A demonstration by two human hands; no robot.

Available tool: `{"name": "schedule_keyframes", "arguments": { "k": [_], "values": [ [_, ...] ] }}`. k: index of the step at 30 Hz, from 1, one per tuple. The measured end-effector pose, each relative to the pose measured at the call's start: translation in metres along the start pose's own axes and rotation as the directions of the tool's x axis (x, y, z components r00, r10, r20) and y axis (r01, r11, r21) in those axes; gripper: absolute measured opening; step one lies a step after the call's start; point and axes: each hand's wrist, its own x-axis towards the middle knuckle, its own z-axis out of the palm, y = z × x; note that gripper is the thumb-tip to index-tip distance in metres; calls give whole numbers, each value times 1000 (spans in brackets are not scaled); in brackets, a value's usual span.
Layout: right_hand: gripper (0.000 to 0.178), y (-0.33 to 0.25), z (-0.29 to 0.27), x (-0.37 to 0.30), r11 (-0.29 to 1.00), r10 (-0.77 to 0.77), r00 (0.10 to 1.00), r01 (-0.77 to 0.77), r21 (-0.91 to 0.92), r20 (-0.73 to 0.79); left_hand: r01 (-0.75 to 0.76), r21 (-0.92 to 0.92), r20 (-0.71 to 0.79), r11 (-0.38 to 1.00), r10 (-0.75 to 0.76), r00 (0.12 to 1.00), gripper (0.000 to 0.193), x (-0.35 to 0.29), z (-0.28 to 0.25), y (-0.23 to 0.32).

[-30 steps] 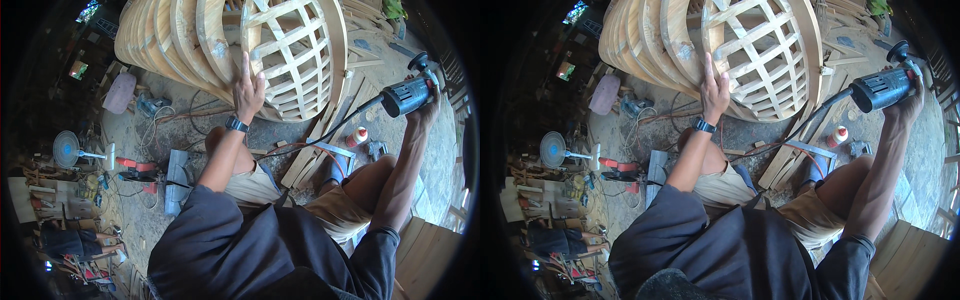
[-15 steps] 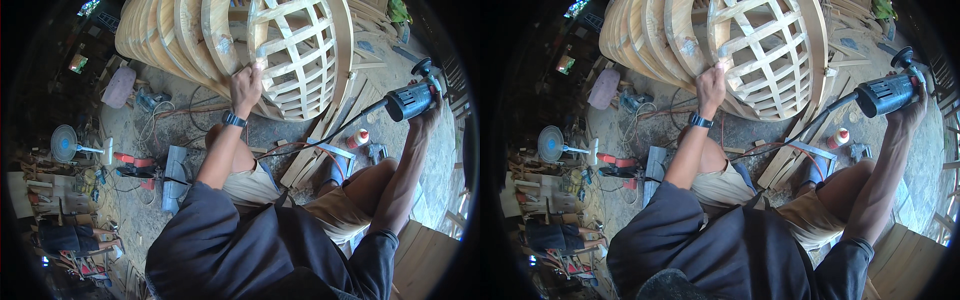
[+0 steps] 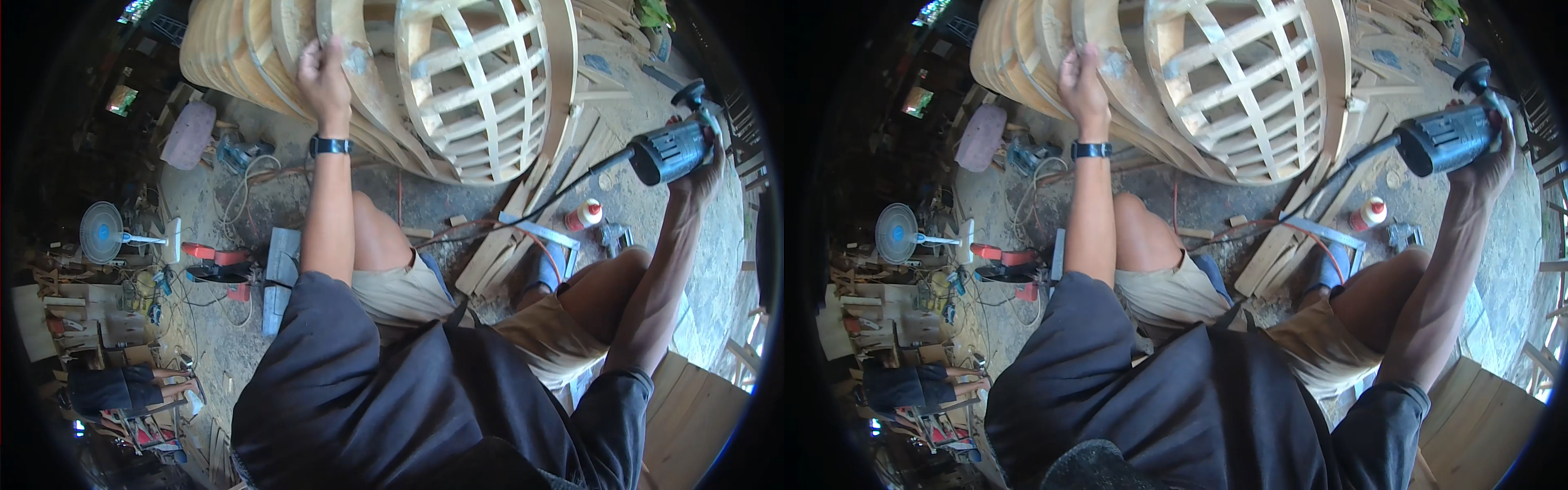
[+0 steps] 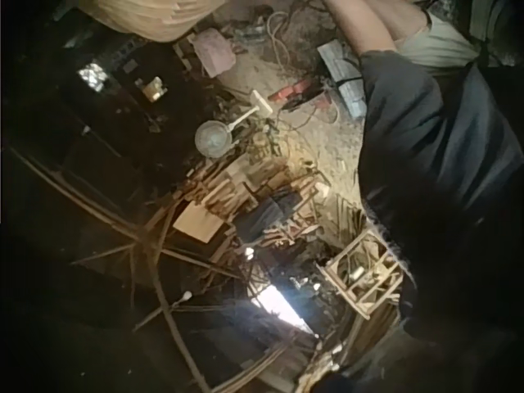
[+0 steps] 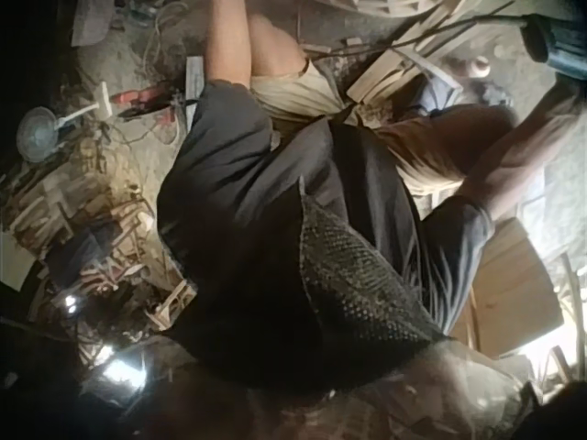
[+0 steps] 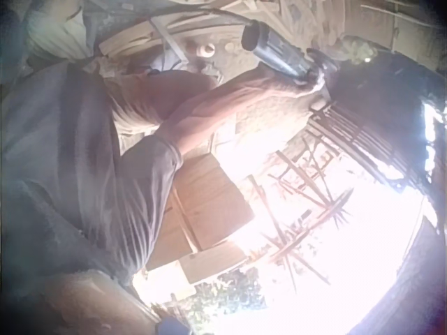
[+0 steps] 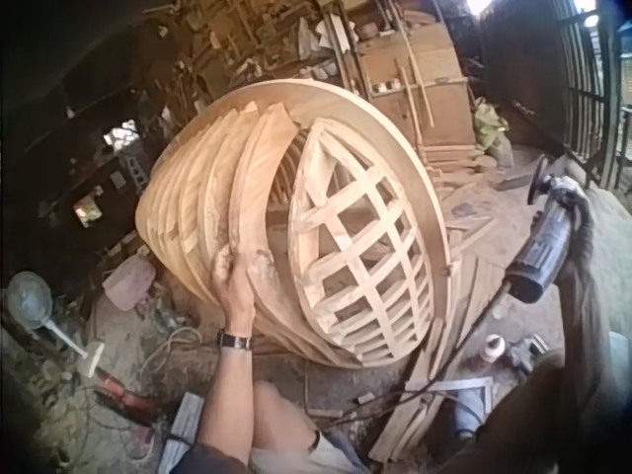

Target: The person sands a wooden frame with a power sander, cleans a strip of wood with a tool, and then attaches the strip to the side of a large oval wooden cage structure.

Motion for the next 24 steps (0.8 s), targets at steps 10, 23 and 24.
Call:
{"name": "schedule_keyframes", "arguments": {
  "k": [10,23,24],
  "values": [
    [73,5,22,-61,880,439,711,-215,-424,549,521,-536,385,664,-357,851,55,-17,-38,-6],
    [70,170,-86,-278,382,907,392,-920,-94,-155,32,-190,248,981,16,969,46,-69,-25,-26],
    [69,190,-99,-282,338,930,342,-940,-53,-134,-14,-219,232,976,66,970,46,-66,-21,-24]
  ]
}}
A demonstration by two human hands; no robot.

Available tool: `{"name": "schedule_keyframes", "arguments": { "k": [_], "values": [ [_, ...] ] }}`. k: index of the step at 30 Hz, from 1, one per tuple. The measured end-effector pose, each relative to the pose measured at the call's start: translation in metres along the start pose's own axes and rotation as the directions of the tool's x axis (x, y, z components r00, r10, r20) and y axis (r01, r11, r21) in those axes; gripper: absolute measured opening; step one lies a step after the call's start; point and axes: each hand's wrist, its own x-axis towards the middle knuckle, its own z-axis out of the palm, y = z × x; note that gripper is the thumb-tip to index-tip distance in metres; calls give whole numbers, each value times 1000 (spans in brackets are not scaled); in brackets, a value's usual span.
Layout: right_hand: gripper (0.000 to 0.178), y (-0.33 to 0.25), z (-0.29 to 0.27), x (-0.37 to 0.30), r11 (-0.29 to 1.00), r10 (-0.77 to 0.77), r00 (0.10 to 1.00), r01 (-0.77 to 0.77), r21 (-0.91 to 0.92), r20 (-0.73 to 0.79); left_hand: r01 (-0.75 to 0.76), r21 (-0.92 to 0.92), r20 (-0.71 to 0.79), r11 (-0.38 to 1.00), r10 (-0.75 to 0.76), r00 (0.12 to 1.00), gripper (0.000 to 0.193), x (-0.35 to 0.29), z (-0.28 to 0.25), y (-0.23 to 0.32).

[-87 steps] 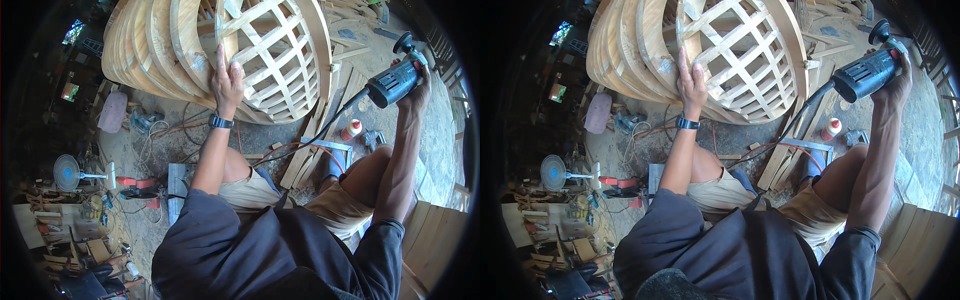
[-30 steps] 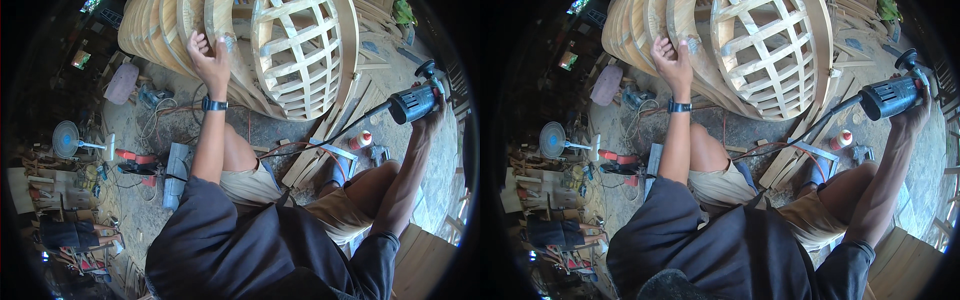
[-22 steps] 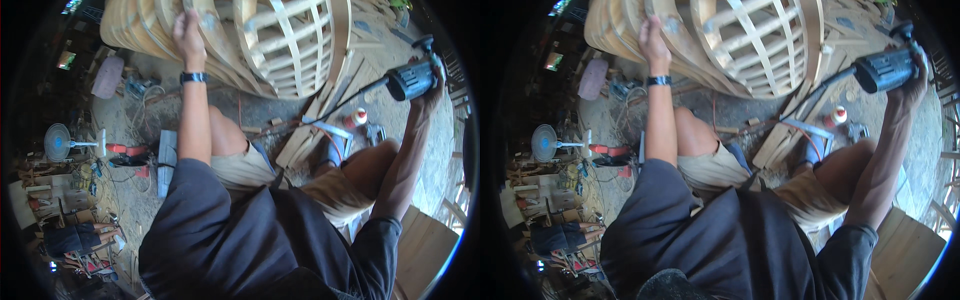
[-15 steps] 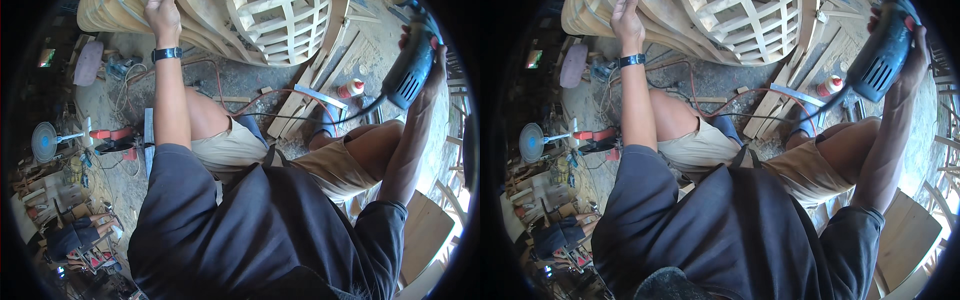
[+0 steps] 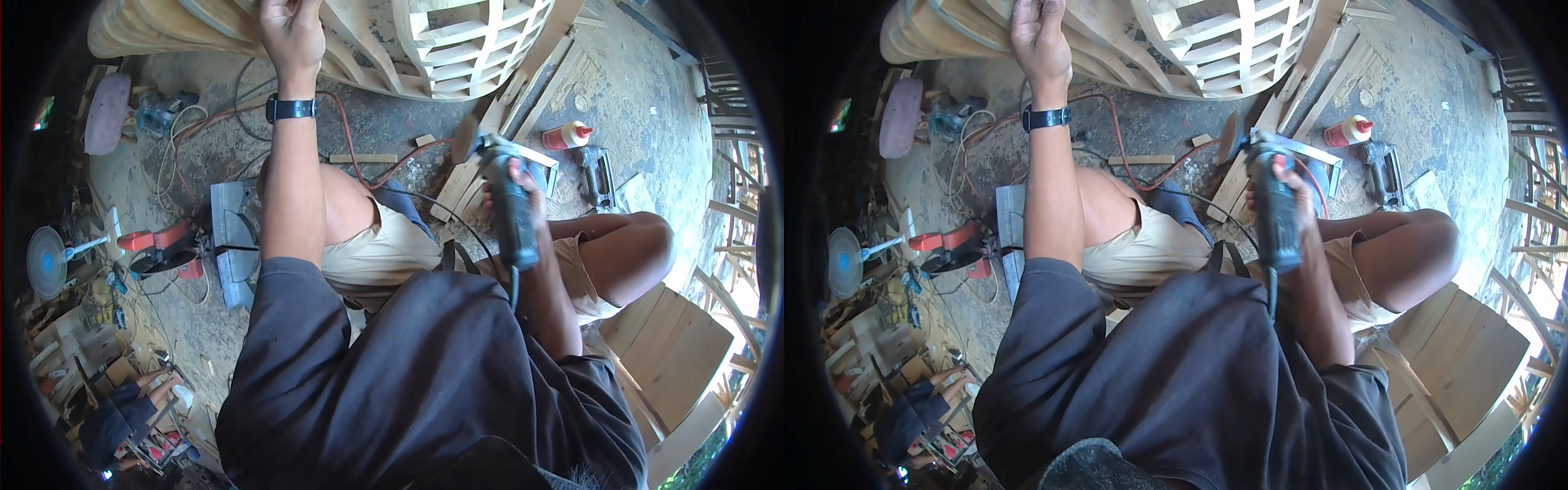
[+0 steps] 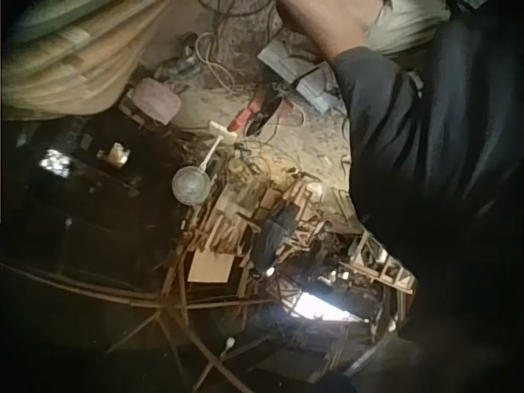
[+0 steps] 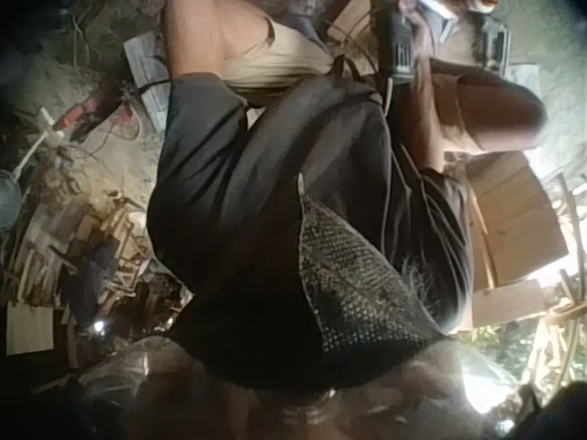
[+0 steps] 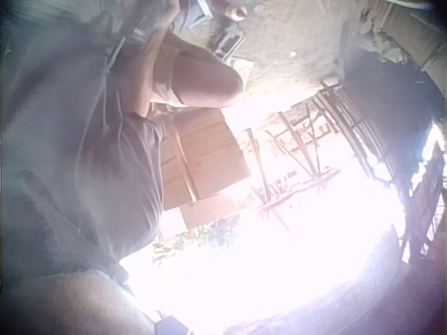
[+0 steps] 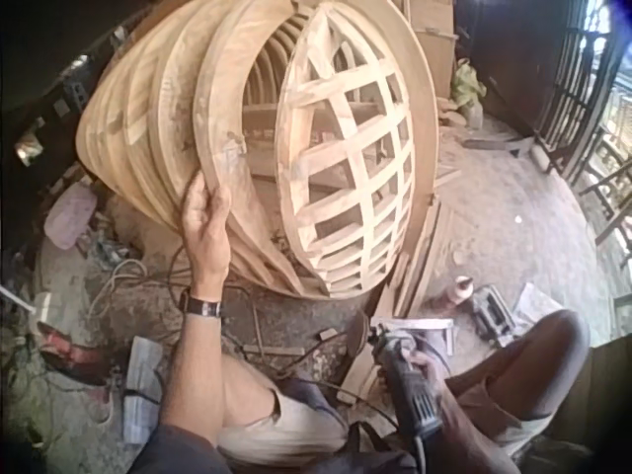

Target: The person sands a wooden frame with a power sander, cleans a strip of wood with a tool, and then attaches the strip to the side of a large oval wooden cage structure.

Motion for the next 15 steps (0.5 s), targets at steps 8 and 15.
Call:
{"name": "schedule_keyframes", "arguments": {
  "k": [8,15],
  "values": [
    [57,72,-5,128,974,197,975,-206,94,98,28,45,-75,999,-24,997,28,-16,-6,-28],
    [47,120,0,239,925,267,917,-330,190,296,32,241,-62,970,-18,998,38,-20,-17,-36]
  ]
}}
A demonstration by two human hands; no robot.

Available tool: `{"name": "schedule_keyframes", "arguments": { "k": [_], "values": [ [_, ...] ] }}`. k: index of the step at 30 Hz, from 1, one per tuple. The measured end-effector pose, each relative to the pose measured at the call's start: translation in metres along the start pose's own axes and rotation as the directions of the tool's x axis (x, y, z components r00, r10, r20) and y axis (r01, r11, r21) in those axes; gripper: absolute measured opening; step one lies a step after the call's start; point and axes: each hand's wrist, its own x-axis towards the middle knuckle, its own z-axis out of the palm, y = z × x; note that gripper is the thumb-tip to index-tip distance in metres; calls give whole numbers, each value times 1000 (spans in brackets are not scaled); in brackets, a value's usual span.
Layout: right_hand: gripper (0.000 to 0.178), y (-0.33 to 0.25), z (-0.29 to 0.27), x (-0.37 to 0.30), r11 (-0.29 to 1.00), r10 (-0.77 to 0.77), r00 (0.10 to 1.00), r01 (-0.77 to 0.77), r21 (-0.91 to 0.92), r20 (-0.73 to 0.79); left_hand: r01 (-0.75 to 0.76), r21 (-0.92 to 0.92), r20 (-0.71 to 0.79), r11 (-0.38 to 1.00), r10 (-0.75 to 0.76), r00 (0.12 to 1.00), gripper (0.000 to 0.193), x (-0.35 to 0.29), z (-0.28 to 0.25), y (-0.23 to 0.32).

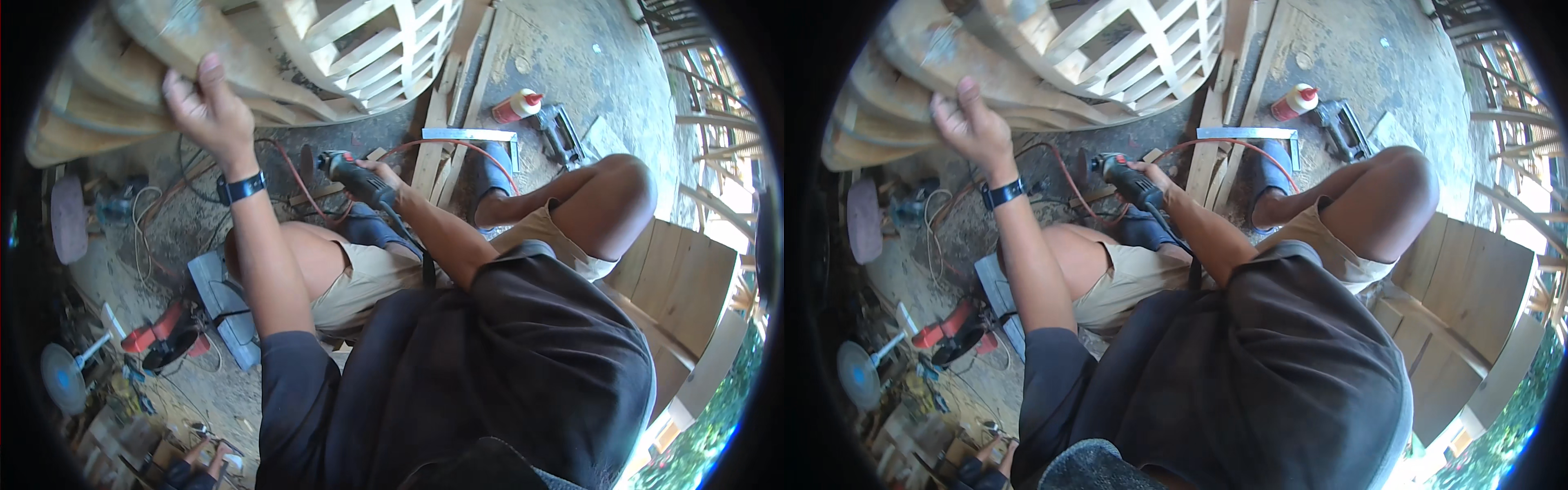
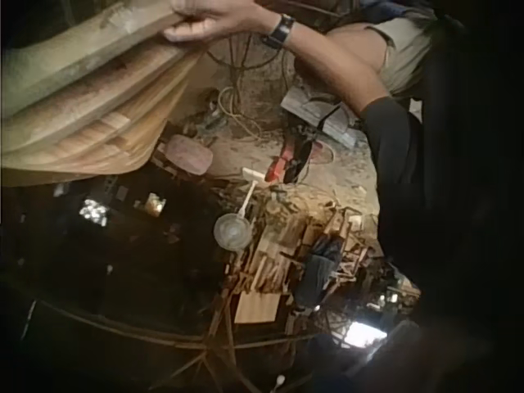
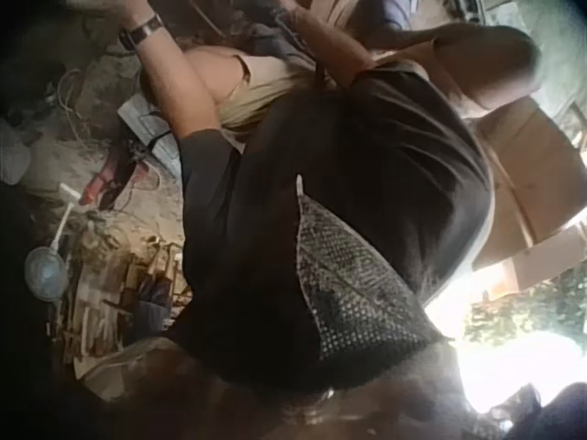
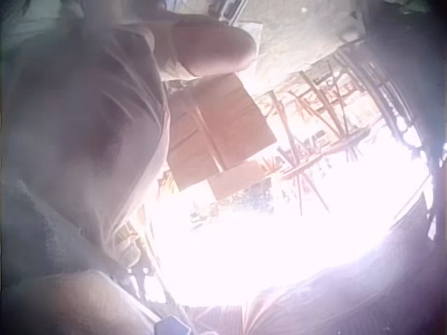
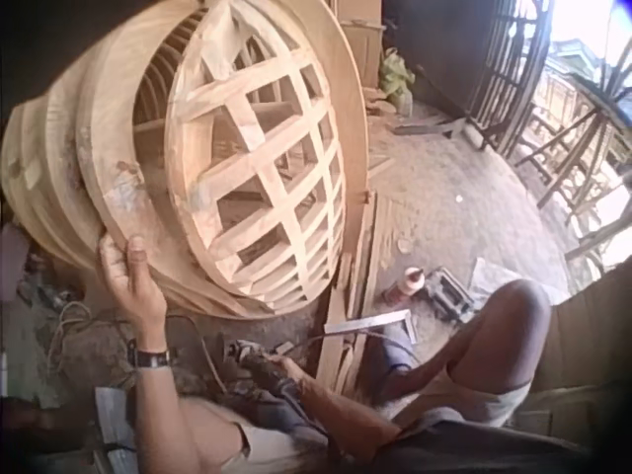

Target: The person sands a wooden frame with a power sander, cleans a strip of wood with a tool, and then attaches the strip to the side of a large oval wooden cage structure.

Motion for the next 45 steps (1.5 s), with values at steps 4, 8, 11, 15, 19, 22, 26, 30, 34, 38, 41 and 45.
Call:
{"name": "schedule_keyframes", "arguments": {
  "k": [4,8,11,15,19,22,26,30,34,38,41,45],
  "values": [
    [37,-10,-18,16,988,-117,972,95,-118,-201,-77,-26,-52,997,76,996,44,2,12,-3],
    [38,-27,-24,4,980,-56,969,7,-200,-242,-89,-38,-99,995,84,991,42,0,16,-6],
    [47,-43,-13,-35,873,91,974,-179,-455,-208,-79,62,-65,995,83,994,44,0,9,-11],
    [59,-41,-11,-60,431,-294,820,-346,-834,-492,-86,68,-106,994,93,990,47,0,20,-19],
    [69,-32,-26,-74,103,-452,803,-386,-917,-388,-6,-183,-23,983,2,1000,57,0,34,-17],
    [65,-22,-33,-81,-131,-609,737,-458,-879,-293,105,-164,-41,981,-113,993,66,-6,48,1],
    [57,-19,-8,-90,-237,-685,710,-429,-871,-163,90,-96,-155,991,-104,982,67,-4,41,-8],
    [37,-30,35,-110,-167,-762,645,-279,-946,-56,146,-78,-191,986,-159,969,68,-7,50,-2],
    [43,-54,47,-120,-39,-764,639,-175,-984,-84,235,30,-170,971,-227,959,73,-10,39,4],
    [45,-78,32,-125,109,-872,479,-18,-994,-104,-123,95,-93,988,132,987,87,10,47,31],
    [44,-94,34,-128,266,-873,448,104,-958,-194,-163,278,-35,946,180,983,105,18,58,64],
    [32,-102,43,-117,457,-855,426,346,-819,-297,-184,728,126,661,135,983,105,23,65,79]
  ]
}}
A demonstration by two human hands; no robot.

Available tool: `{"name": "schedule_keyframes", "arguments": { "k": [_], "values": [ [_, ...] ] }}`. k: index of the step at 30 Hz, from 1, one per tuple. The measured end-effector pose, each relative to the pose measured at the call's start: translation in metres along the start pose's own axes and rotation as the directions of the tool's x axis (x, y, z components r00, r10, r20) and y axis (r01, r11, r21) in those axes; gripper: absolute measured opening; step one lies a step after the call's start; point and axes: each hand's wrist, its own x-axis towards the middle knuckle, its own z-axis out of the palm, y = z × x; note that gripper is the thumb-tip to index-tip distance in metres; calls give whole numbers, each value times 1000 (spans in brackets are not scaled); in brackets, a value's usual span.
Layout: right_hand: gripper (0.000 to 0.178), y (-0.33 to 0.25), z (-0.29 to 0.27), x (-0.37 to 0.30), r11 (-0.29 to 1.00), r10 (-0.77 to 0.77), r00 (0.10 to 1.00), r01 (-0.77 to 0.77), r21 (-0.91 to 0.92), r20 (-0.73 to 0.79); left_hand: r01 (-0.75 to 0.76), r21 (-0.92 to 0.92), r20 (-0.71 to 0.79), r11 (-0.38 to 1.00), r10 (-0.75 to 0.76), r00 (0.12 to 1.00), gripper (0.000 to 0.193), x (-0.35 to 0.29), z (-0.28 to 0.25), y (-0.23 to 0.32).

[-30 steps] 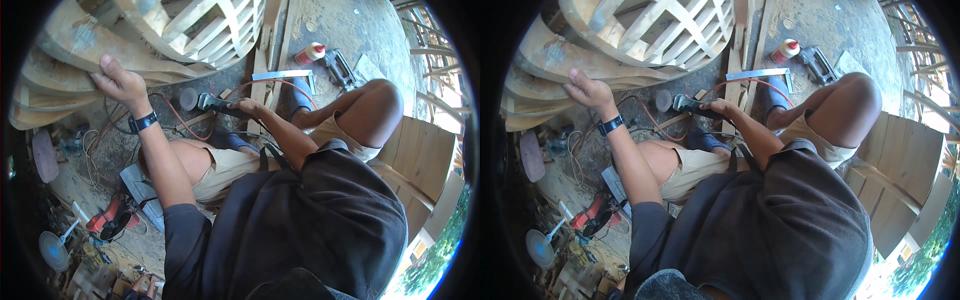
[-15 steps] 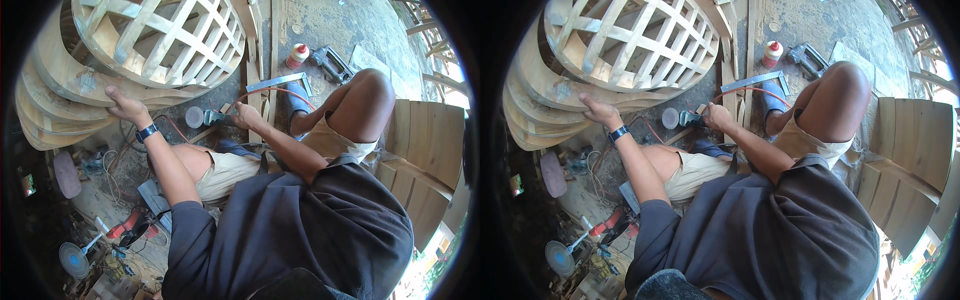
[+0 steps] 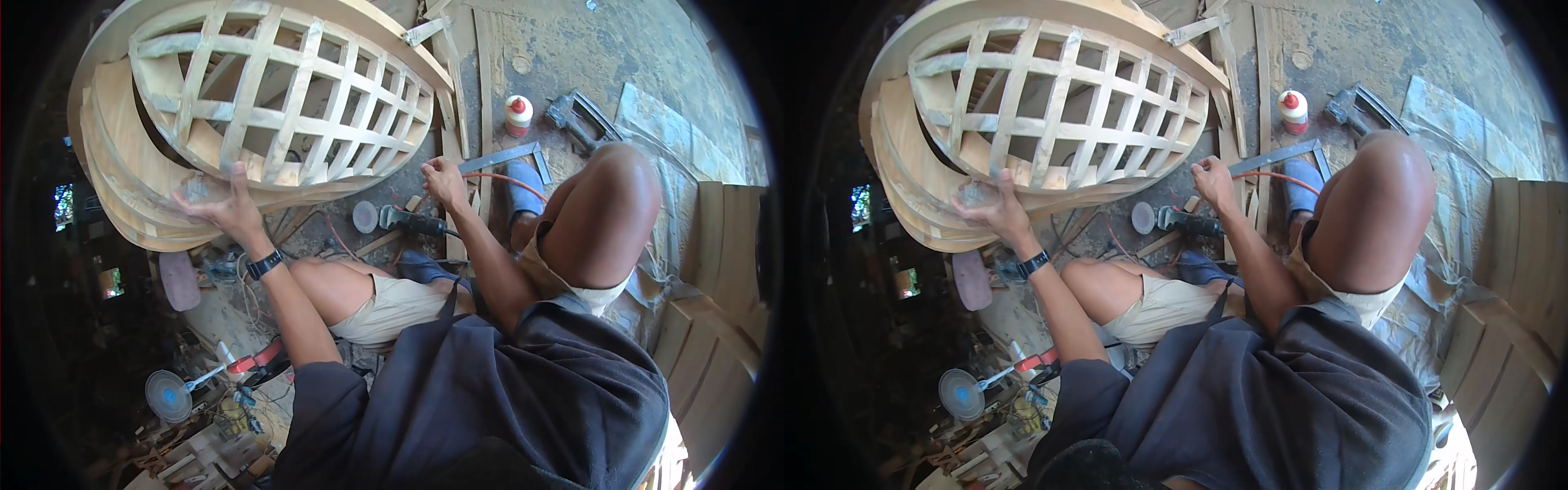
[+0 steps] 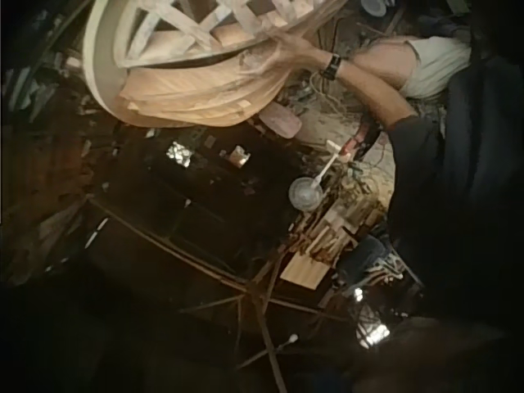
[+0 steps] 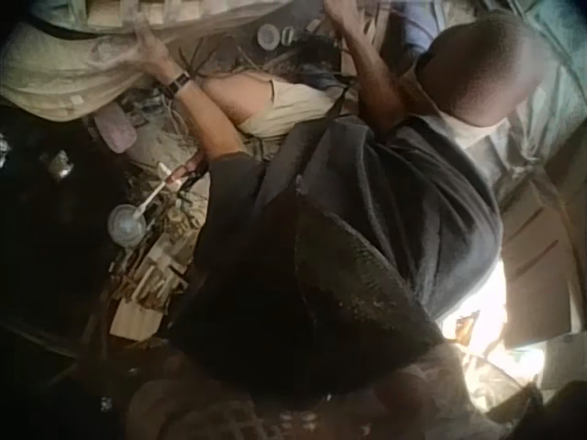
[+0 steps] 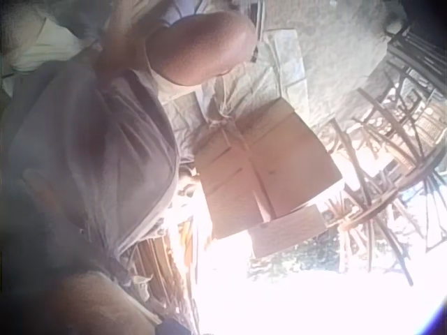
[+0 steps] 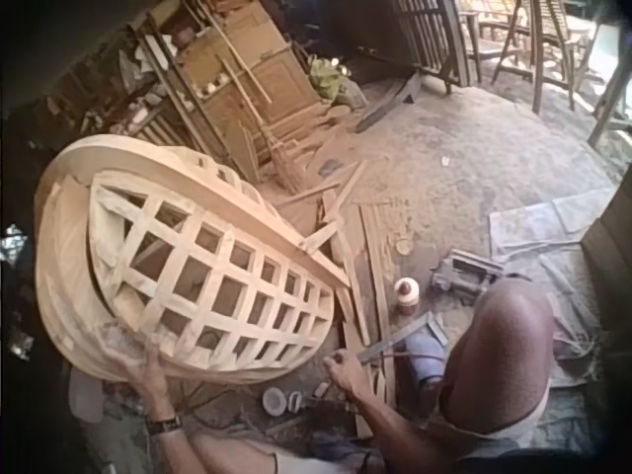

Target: The person sands a wooden frame with a power sander, cleans a strip of wood with a tool, and then attaches the strip to the side of a large oval wooden cage structure.

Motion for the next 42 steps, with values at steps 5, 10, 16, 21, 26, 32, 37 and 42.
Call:
{"name": "schedule_keyframes", "arguments": {
  "k": [5,10,16,21,26,32,37,42],
  "values": [
    [26,-7,11,14,968,28,999,-22,251,-18,248,-322,167,914,-203,965,85,-6,1,18],
    [24,-13,18,24,891,124,992,-98,443,-29,276,-164,165,947,-249,954,81,-7,-1,3],
    [18,-15,37,39,827,175,984,-163,538,30,263,-79,157,962,-248,956,75,-2,0,11],
    [18,-25,56,43,734,213,969,-246,633,129,324,-91,189,942,-303,934,74,7,7,22],
    [17,-26,63,52,656,302,947,-291,696,111,303,-178,148,936,-279,949,76,6,28,21],
    [21,-24,75,73,745,359,892,-97,660,-274,306,-180,86,935,-295,952,66,-4,33,17],
    [44,-39,80,76,779,414,841,-130,613,-348,348,-66,112,935,-340,934,59,-3,37,33],
    [50,-45,84,78,779,415,853,-154,607,-316,215,208,-18,954,-216,976,65,-6,40,35]
  ]
}}
